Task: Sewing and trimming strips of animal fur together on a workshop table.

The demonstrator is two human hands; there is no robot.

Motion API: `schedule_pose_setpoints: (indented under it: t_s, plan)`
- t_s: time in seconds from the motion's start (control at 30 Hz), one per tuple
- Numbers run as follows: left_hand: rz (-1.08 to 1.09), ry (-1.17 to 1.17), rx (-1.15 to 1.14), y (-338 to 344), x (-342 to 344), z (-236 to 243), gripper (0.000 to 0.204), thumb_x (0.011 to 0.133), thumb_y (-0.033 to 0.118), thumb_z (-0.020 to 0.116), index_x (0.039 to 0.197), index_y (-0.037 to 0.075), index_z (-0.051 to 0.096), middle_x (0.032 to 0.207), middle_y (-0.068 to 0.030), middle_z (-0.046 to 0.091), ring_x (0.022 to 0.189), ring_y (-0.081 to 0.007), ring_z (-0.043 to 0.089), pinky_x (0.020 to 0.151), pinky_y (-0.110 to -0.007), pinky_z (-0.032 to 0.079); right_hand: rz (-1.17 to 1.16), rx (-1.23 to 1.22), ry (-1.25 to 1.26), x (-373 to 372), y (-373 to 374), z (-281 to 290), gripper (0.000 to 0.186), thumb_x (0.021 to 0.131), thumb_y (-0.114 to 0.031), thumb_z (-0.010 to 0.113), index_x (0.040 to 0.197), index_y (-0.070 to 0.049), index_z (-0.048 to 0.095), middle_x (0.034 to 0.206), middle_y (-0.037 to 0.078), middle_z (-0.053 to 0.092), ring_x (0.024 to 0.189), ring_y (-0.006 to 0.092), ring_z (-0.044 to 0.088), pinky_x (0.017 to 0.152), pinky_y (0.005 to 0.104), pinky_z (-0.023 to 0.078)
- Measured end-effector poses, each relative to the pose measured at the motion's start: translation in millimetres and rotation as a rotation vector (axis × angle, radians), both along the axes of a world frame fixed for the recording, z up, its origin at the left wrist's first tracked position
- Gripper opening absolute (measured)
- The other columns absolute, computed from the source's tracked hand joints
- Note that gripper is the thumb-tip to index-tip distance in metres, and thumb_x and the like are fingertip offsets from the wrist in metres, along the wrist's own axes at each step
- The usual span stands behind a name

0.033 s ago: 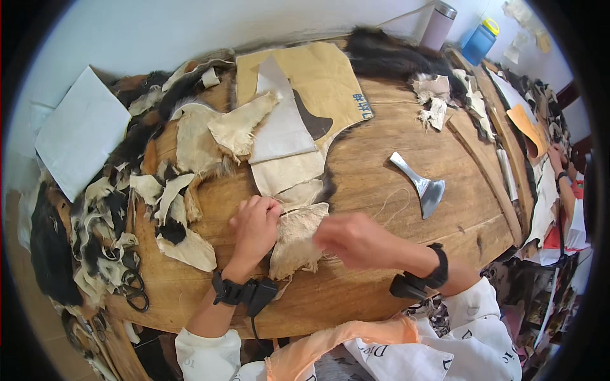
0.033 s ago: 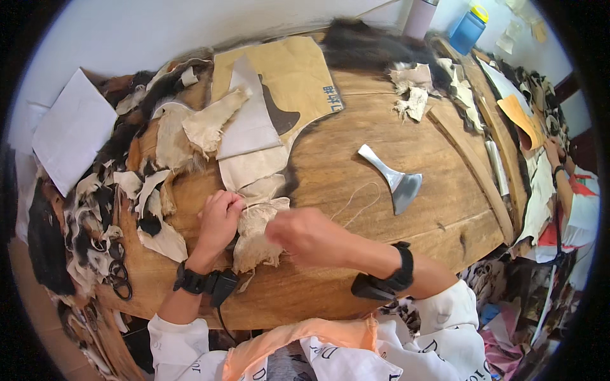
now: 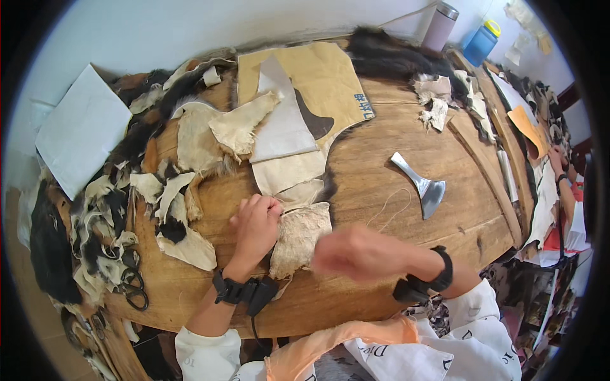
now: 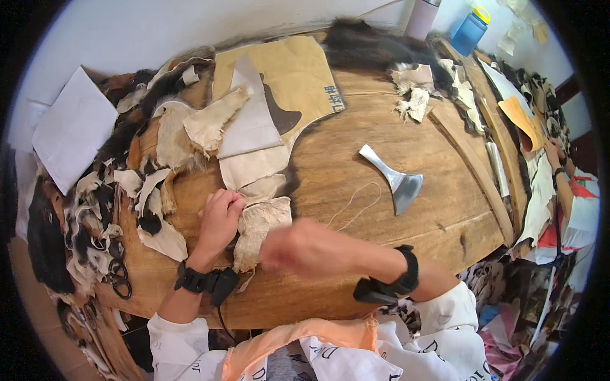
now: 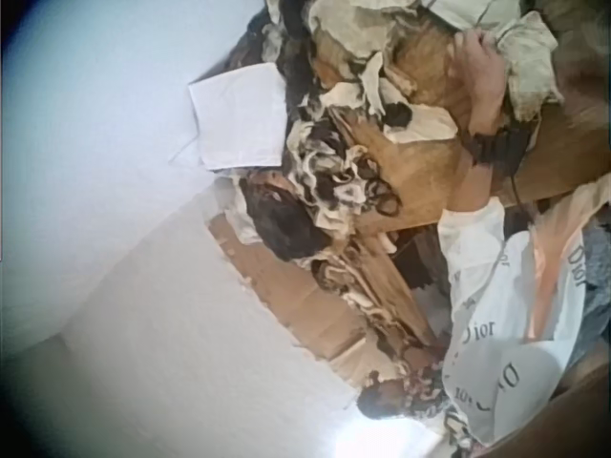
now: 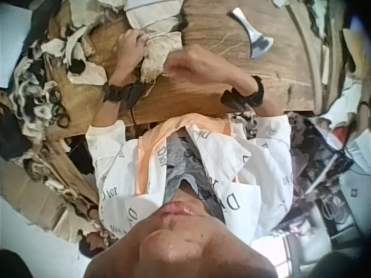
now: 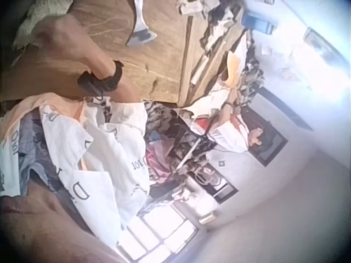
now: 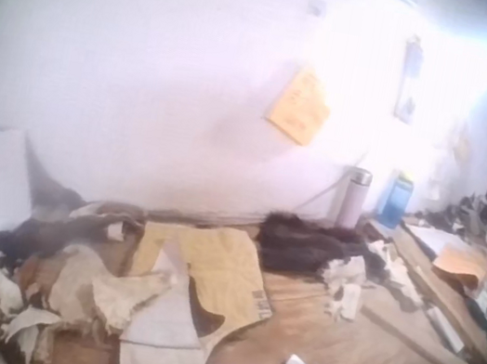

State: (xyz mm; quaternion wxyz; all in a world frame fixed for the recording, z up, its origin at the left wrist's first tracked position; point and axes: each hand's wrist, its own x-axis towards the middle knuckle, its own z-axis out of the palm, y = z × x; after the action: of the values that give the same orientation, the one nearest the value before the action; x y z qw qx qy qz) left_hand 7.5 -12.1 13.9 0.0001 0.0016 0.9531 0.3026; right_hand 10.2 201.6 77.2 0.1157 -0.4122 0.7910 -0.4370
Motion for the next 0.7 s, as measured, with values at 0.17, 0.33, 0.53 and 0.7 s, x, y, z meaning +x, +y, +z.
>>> schedule_pose_setpoints:
  t_s: [0.17, 0.33, 0.53, 0.7]
  plan:
    - [0.045, -0.009, 0.179, -3.6, 3.5, 10.6, 0.009, 0.08, 0.019, 0.061, 0.078, 0.011, 0.064, 0.083, -0.0028, 0.06, 0.088, -0.024, 0.052, 0.078, -0.039, 0.038, 0.403, -0.193, -0.278, 5.6, -7.8, 19.4, 0.009, 0.078, -0.008, 0.06, 0.085, -0.003, 0.058, 0.079, 0.014, 0.059, 0.073, 0.0328, 0.058, 0.064, 0.0386, 0.047]
    - [-0.533, 0.178, 0.261, -16.0, 26.8, 31.1, 0.017, 0.072, 0.017, 0.072, 0.088, 0.013, 0.072, 0.074, 0.0001, 0.057, 0.077, -0.0197, 0.05, 0.068, -0.032, 0.041, -0.069, -0.11, -0.098, -16.5, -27.9, -23.0, 0.008, 0.077, -0.006, 0.06, 0.083, -0.002, 0.061, 0.079, 0.013, 0.061, 0.07, 0.0315, 0.06, 0.062, 0.0371, 0.048]
    - [0.002, 0.019, 0.212, -11.1, 14.9, 15.1, 0.022, 0.075, 0.023, 0.069, 0.094, 0.014, 0.071, 0.072, -0.0005, 0.057, 0.075, -0.0191, 0.051, 0.07, -0.035, 0.04, -0.138, 0.039, -0.002, -3.7, -19.5, -39.1, 0.012, 0.074, -0.003, 0.06, 0.085, -0.003, 0.065, 0.073, 0.012, 0.058, 0.067, 0.0306, 0.06, 0.058, 0.0375, 0.047]
    - [0.017, -0.058, 0.279, -10.9, 5.9, 3.0, 0.016, 0.079, 0.025, 0.064, 0.086, 0.011, 0.069, 0.074, -0.002, 0.058, 0.078, -0.0201, 0.054, 0.072, -0.034, 0.04, -0.289, 0.098, 0.079, -6.6, 5.1, -37.5, 0.007, 0.074, -0.005, 0.059, 0.079, -0.003, 0.064, 0.069, 0.012, 0.055, 0.067, 0.0332, 0.058, 0.059, 0.041, 0.047]
